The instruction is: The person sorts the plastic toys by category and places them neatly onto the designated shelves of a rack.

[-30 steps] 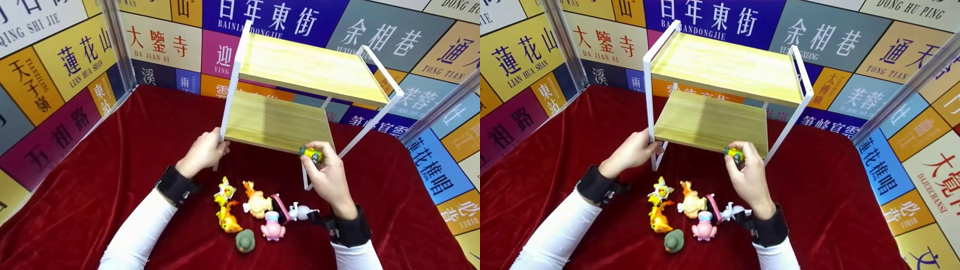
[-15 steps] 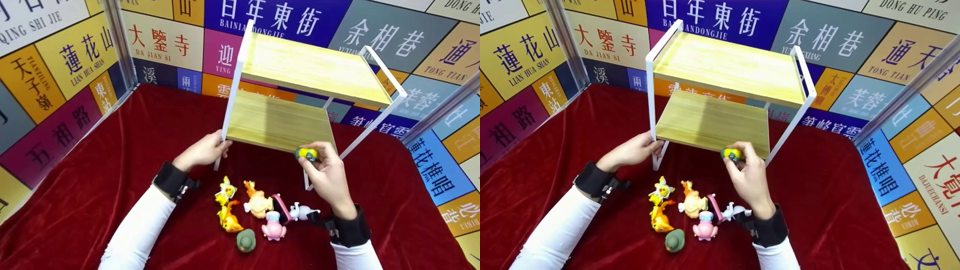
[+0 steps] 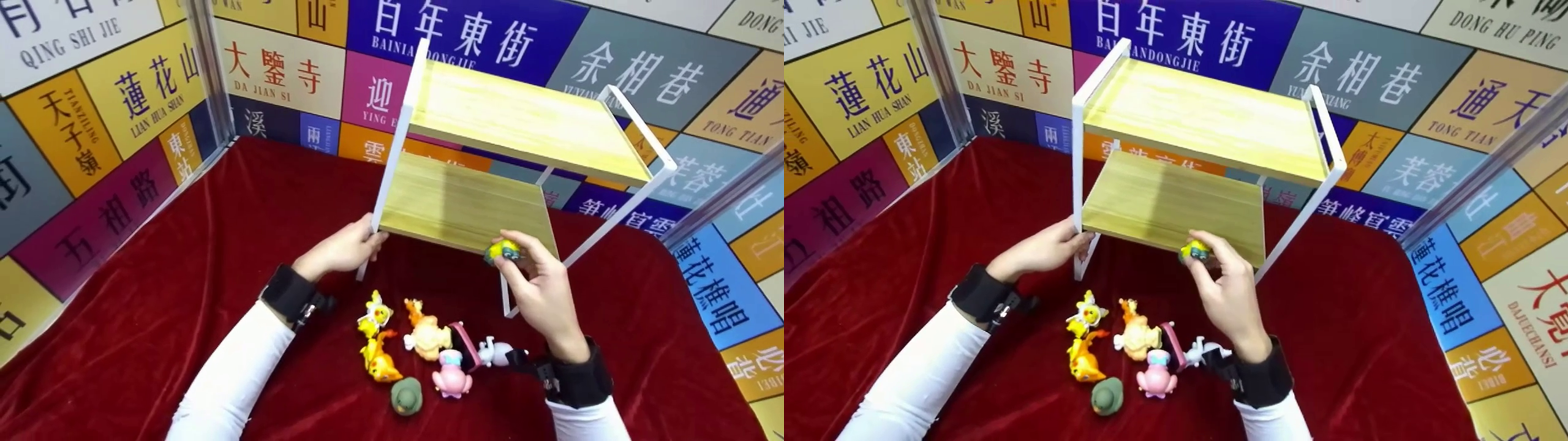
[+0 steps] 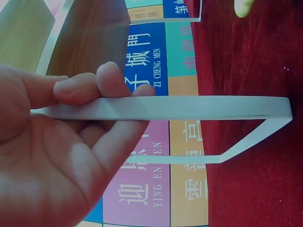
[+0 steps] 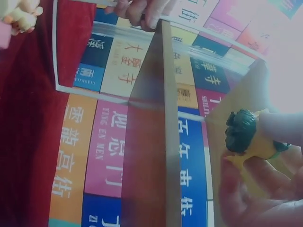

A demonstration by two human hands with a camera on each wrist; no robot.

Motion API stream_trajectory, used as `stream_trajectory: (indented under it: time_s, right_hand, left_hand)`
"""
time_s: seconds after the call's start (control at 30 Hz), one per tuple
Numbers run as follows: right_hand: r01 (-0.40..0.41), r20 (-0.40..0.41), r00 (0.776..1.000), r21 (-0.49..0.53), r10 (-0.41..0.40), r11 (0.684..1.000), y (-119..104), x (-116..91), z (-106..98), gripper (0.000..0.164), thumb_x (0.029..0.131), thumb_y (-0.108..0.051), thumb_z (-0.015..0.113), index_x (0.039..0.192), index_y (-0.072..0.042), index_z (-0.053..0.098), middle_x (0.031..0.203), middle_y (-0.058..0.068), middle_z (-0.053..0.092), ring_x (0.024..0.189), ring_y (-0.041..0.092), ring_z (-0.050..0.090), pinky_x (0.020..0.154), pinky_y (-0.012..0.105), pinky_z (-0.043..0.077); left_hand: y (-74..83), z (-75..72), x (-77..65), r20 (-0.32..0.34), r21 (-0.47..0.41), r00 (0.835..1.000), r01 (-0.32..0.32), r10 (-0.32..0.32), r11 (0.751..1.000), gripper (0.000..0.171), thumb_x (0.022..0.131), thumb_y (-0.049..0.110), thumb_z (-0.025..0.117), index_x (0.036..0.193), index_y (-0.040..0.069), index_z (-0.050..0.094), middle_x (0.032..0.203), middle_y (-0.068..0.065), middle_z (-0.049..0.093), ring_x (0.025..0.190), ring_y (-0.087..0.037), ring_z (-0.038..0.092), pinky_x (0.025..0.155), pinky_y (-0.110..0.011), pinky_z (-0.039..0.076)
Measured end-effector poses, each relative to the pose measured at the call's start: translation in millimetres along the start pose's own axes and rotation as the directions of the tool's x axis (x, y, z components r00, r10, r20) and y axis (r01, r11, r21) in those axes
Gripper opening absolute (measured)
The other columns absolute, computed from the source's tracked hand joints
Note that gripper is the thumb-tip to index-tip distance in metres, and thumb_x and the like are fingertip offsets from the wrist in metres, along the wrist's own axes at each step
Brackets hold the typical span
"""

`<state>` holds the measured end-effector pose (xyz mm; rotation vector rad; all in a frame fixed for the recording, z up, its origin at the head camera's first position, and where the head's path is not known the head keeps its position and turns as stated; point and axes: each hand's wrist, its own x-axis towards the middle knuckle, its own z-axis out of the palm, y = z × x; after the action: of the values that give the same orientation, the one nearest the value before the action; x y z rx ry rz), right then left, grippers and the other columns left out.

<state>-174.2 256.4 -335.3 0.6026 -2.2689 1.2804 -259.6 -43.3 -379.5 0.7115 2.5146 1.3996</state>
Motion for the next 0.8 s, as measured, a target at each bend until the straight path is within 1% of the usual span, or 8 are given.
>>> stream_trajectory:
  time_s: [0.1,0.2,0.27,0.33,0.43,0.5,0.63,0.8]
  right_hand:
    - [-0.024,0.049,0.999,0.041,0.022,0.999,-3.7,10.7,1.8,0.04,0.092,0.01,0.063,0.13,0.011,0.053,0.117,0.028,0.064,0.101,0.001,0.067,0.087,0.015,0.055]
    - [-0.095,0.095,0.991,0.063,0.089,0.994,-9.2,27.1,7.0,0.04,0.091,0.011,0.064,0.127,0.013,0.047,0.118,0.029,0.064,0.104,0.001,0.066,0.09,0.017,0.055]
    - [-0.145,0.142,0.981,0.055,0.136,0.988,-11.9,38.7,12.4,0.039,0.091,0.009,0.065,0.124,0.012,0.045,0.118,0.028,0.065,0.104,0.005,0.067,0.091,0.018,0.055]
    - [-0.162,0.195,0.968,0.023,0.155,0.986,-12.6,49.4,19.1,0.036,0.092,0.007,0.065,0.122,0.011,0.046,0.116,0.027,0.066,0.103,0.013,0.069,0.09,0.018,0.056]
    - [-0.144,0.277,0.949,-0.045,0.151,0.988,-13.1,63.5,29.9,0.037,0.092,0.003,0.067,0.123,0.01,0.048,0.112,0.024,0.068,0.1,0.024,0.069,0.087,0.018,0.056]
    - [-0.128,0.311,0.939,-0.072,0.145,0.989,-14.4,71.4,36.3,0.038,0.092,0.001,0.069,0.123,0.009,0.049,0.109,0.022,0.068,0.097,0.028,0.069,0.085,0.019,0.056]
    - [-0.114,0.347,0.927,-0.094,0.14,0.989,-17.6,84.1,46.3,0.038,0.091,-0.001,0.069,0.122,0.006,0.049,0.107,0.019,0.067,0.095,0.027,0.068,0.084,0.021,0.057]
    - [-0.095,0.379,0.915,-0.132,0.139,0.987,-21.0,94.3,54.3,0.035,0.092,-0.003,0.069,0.121,0.004,0.05,0.108,0.018,0.067,0.095,0.027,0.069,0.085,0.026,0.058]
  left_hand:
    - [0.8,0.3,1.5,0.007,-0.003,1.0,-0.001,0.001,1.0,0.015,0.107,0.015,0.044,0.115,0.002,0.046,0.081,-0.004,0.051,0.071,-0.016,0.055,0.056,-0.025,0.046]
    - [1.1,-0.4,2.4,0.004,-0.002,1.0,-0.008,0.008,1.0,0.014,0.107,0.013,0.044,0.115,0.002,0.046,0.08,-0.004,0.05,0.071,-0.016,0.055,0.057,-0.025,0.046]
    - [0.8,-0.5,2.5,0.003,-0.002,1.0,-0.014,0.014,1.0,0.015,0.107,0.013,0.044,0.117,0.002,0.046,0.08,-0.004,0.05,0.07,-0.016,0.055,0.057,-0.025,0.046]
    - [-0.5,0.2,2.2,0.004,-0.003,1.0,-0.013,0.013,1.0,0.016,0.107,0.013,0.043,0.118,0.002,0.046,0.08,-0.004,0.05,0.07,-0.016,0.055,0.057,-0.025,0.046]
    - [-2.2,1.1,1.1,0.001,-0.006,1.0,-0.01,0.01,1.0,0.017,0.107,0.013,0.043,0.12,0.001,0.046,0.08,-0.004,0.05,0.07,-0.016,0.055,0.057,-0.025,0.046]
    - [-2.9,1.4,0.4,-0.004,-0.006,1.0,-0.01,0.01,1.0,0.017,0.107,0.013,0.044,0.118,0.001,0.046,0.081,-0.004,0.05,0.07,-0.016,0.055,0.058,-0.025,0.045]
    - [-3.1,1.5,0.2,-0.01,-0.004,1.0,-0.021,0.021,1.0,0.017,0.107,0.013,0.044,0.119,0.0,0.046,0.081,-0.005,0.051,0.069,-0.016,0.055,0.058,-0.025,0.045]
    - [-3.0,0.9,1.0,-0.005,-0.004,1.0,-0.025,0.025,1.0,0.019,0.107,0.012,0.044,0.122,0.001,0.046,0.081,-0.005,0.05,0.069,-0.016,0.055,0.057,-0.025,0.045]
